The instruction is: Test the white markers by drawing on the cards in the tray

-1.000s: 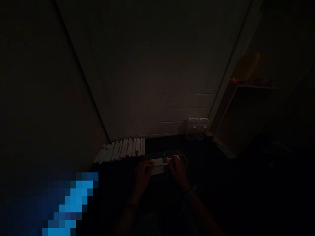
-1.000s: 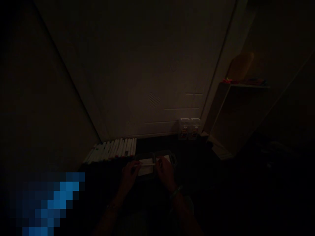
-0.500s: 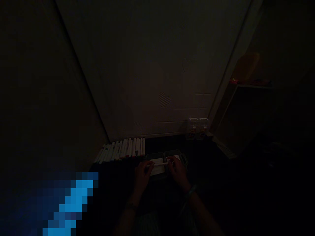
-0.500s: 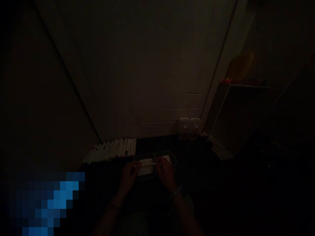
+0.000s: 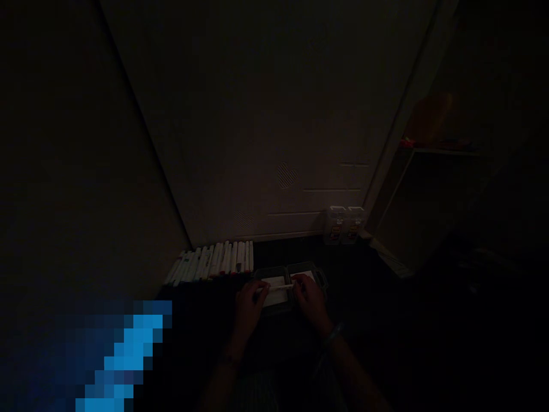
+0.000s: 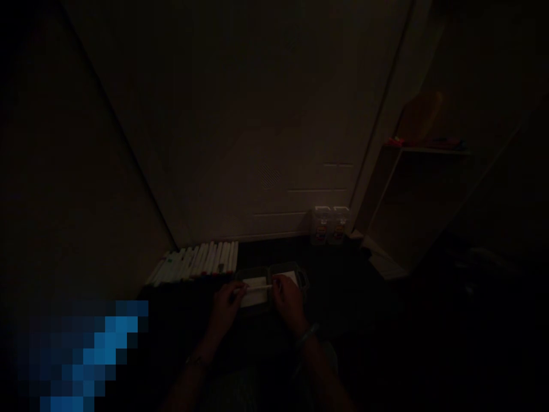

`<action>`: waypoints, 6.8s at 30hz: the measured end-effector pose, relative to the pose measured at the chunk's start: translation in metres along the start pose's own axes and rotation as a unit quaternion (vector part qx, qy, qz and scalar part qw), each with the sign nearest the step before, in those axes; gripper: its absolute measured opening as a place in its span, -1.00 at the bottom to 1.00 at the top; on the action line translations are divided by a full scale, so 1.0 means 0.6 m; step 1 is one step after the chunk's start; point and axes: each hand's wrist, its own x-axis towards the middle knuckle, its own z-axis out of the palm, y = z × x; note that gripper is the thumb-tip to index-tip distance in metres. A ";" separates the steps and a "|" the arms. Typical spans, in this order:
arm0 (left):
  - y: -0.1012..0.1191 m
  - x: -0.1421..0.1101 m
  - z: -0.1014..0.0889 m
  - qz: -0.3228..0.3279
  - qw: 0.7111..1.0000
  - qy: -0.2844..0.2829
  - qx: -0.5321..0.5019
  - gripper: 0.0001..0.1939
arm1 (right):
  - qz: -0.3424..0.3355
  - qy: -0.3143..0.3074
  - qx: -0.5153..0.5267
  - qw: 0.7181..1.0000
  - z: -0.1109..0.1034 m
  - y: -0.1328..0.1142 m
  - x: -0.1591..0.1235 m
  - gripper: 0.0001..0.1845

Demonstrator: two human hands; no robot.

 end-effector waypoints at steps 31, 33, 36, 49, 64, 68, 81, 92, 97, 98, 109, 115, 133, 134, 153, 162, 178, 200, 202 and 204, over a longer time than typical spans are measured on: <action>-0.005 0.000 0.002 -0.002 1.000 -0.010 -0.006 -0.75 | -0.005 0.004 0.005 1.000 0.002 0.000 0.001 -0.77; -0.004 0.000 0.001 -0.003 1.000 -0.010 -0.007 -0.75 | -0.007 0.007 0.007 1.000 0.001 -0.001 0.001 -0.78; -0.003 0.001 0.000 -0.004 1.000 -0.012 -0.006 -0.75 | -0.008 0.008 0.016 1.000 0.000 -0.001 0.000 -0.77; -0.001 0.000 0.001 -0.011 1.000 -0.010 -0.003 -0.75 | -0.015 0.005 0.006 1.000 -0.001 0.000 0.000 -0.78; -0.017 0.001 0.006 0.000 1.000 -0.002 -0.002 -0.74 | -0.016 0.018 -0.001 1.000 0.006 0.000 -0.003 -0.76; -0.019 0.001 0.010 -0.009 1.000 -0.003 0.001 -0.72 | -0.013 0.015 -0.007 1.000 0.002 -0.005 -0.001 -0.76; -0.016 0.000 0.013 -0.012 1.000 0.001 0.024 -0.71 | 0.000 0.023 0.007 1.000 0.000 -0.006 -0.002 -0.73; -0.033 -0.001 0.020 -0.003 0.999 -0.024 0.023 -0.69 | 0.008 0.031 -0.003 0.999 0.011 -0.001 -0.002 -0.75; -0.035 -0.005 0.022 -0.022 0.999 -0.033 0.014 -0.65 | 0.023 0.028 0.010 0.999 0.012 -0.001 -0.003 -0.75; -0.033 -0.005 0.022 -0.024 0.999 -0.038 0.012 -0.64 | 0.025 0.025 0.011 0.999 0.011 -0.002 -0.003 -0.74; -0.040 -0.021 0.034 0.003 0.998 -0.054 0.044 -0.68 | 0.046 0.012 0.052 0.998 0.013 0.010 -0.005 -0.71; -0.039 -0.021 0.039 0.006 0.998 -0.047 0.052 -0.70 | 0.050 -0.004 0.064 0.997 0.009 0.013 -0.003 -0.70; -0.026 -0.013 0.028 -0.045 0.998 -0.037 0.007 -0.64 | 0.046 0.021 0.067 0.997 0.003 0.005 -0.002 -0.70; -0.024 -0.012 0.028 -0.052 0.998 -0.029 0.002 -0.64 | 0.045 0.024 0.062 0.997 0.003 0.006 -0.003 -0.70; -0.011 -0.002 0.017 -0.048 0.994 -0.012 -0.100 -0.64 | 0.021 0.005 0.029 0.999 0.007 0.002 -0.002 -0.70; -0.015 -0.003 0.016 -0.031 0.997 -0.014 -0.067 -0.64 | 0.031 0.020 0.031 0.999 0.008 0.004 -0.001 -0.71; -0.023 -0.001 0.021 -0.016 0.998 -0.031 -0.059 -0.66 | 0.010 0.013 0.014 1.000 0.002 -0.005 0.000 -0.71; -0.024 -0.001 0.024 -0.027 0.998 -0.001 -0.062 -0.62 | 0.023 0.012 0.011 1.000 0.003 0.001 0.001 -0.72; -0.027 -0.001 0.024 -0.027 0.998 -0.007 -0.061 -0.63 | 0.025 0.012 0.012 1.000 0.003 0.001 0.001 -0.72; -0.029 0.000 0.025 -0.029 0.997 -0.016 -0.062 -0.63 | 0.026 0.011 0.012 1.000 0.003 0.001 0.001 -0.72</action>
